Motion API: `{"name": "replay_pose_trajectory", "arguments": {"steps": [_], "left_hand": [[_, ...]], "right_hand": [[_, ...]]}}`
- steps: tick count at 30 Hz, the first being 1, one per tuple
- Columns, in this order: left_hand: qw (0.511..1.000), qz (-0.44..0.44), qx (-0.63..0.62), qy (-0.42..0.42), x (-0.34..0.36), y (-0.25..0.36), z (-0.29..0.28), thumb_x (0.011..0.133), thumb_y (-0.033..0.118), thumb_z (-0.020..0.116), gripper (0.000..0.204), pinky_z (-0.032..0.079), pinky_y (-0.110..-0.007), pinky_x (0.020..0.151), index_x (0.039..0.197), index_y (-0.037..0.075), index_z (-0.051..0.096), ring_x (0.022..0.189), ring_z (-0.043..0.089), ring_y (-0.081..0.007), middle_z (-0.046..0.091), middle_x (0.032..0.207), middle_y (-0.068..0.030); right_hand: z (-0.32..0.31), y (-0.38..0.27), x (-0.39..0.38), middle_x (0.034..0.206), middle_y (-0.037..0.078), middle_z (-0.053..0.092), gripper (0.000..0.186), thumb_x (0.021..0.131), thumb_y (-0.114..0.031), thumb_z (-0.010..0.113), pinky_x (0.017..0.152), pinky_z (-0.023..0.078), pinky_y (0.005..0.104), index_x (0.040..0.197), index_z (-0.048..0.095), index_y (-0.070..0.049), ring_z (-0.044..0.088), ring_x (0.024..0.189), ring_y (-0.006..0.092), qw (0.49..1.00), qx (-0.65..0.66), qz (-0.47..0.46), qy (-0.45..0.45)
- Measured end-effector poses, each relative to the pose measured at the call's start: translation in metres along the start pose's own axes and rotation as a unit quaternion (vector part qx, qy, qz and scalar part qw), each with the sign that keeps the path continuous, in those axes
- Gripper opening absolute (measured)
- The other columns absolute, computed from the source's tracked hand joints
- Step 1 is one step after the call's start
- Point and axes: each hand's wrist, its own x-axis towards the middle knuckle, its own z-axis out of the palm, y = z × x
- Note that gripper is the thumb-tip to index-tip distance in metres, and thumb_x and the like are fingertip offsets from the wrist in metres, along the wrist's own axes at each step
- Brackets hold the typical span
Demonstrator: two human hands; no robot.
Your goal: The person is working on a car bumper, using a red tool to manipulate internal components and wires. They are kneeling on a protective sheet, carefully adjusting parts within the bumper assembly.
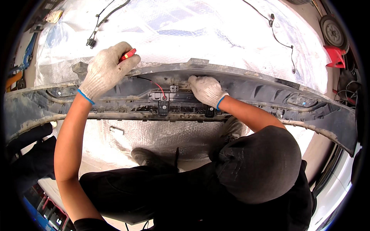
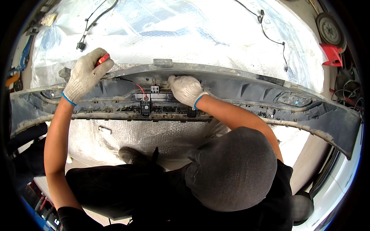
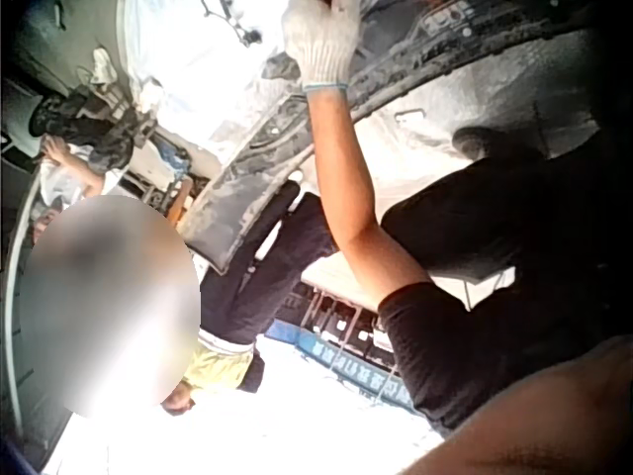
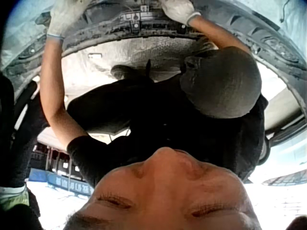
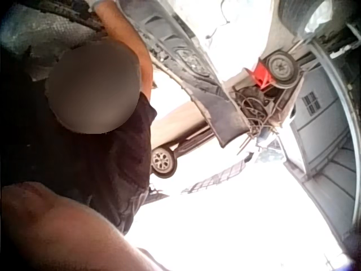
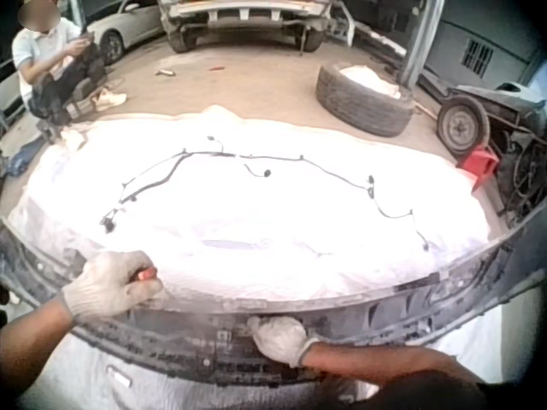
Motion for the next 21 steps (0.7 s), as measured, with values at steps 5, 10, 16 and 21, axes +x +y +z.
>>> {"name": "replay_pose_trajectory", "arguments": {"steps": [5, 10, 16, 21], "left_hand": [[1.000, -0.004, -0.004, 0.000, -0.001, -0.001, 0.001, 0.093, 0.036, 0.065, 0.037, 0.052, -0.038, 0.070, 0.107, 0.002, 0.067, 0.072, 0.064, -0.0229, 0.068, 0.081, -0.0150], [1.000, -0.003, 0.015, -0.005, 0.000, -0.001, 0.000, 0.093, 0.036, 0.065, 0.037, 0.053, -0.038, 0.070, 0.107, 0.002, 0.068, 0.072, 0.065, -0.0225, 0.068, 0.079, -0.0142], [1.000, 0.006, 0.027, 0.004, 0.000, -0.003, 0.003, 0.093, 0.043, 0.064, 0.042, 0.053, -0.040, 0.071, 0.108, 0.004, 0.069, 0.073, 0.068, -0.0280, 0.069, 0.078, -0.0159], [1.000, 0.011, 0.026, -0.001, 0.001, -0.002, 0.002, 0.092, 0.046, 0.063, 0.043, 0.054, -0.042, 0.070, 0.107, 0.006, 0.069, 0.074, 0.070, -0.0304, 0.069, 0.077, -0.0162]], "right_hand": [[0.001, 0.001, 0.001, 0.072, 0.021, 0.068, 0.023, 0.098, -0.012, 0.047, 0.061, 0.058, 0.0467, 0.104, 0.058, 0.007, 0.071, 0.070, 0.0357, 1.000, 0.021, 0.008, 0.001], [0.000, 0.001, 0.004, 0.075, 0.023, 0.069, 0.025, 0.097, -0.012, 0.050, 0.063, 0.058, 0.0459, 0.108, 0.059, 0.008, 0.071, 0.071, 0.0363, 0.999, 0.027, 0.018, -0.024], [-0.005, -0.015, 0.004, 0.073, 0.017, 0.070, 0.025, 0.090, -0.009, 0.059, 0.054, 0.058, 0.0438, 0.110, 0.059, 0.005, 0.072, 0.068, 0.0316, 0.992, -0.113, 0.024, -0.048], [-0.006, -0.035, 0.013, 0.078, 0.016, 0.073, 0.028, 0.085, -0.006, 0.065, 0.046, 0.057, 0.0439, 0.110, 0.067, 0.006, 0.075, 0.072, 0.0268, 0.981, -0.147, 0.054, -0.117]]}}
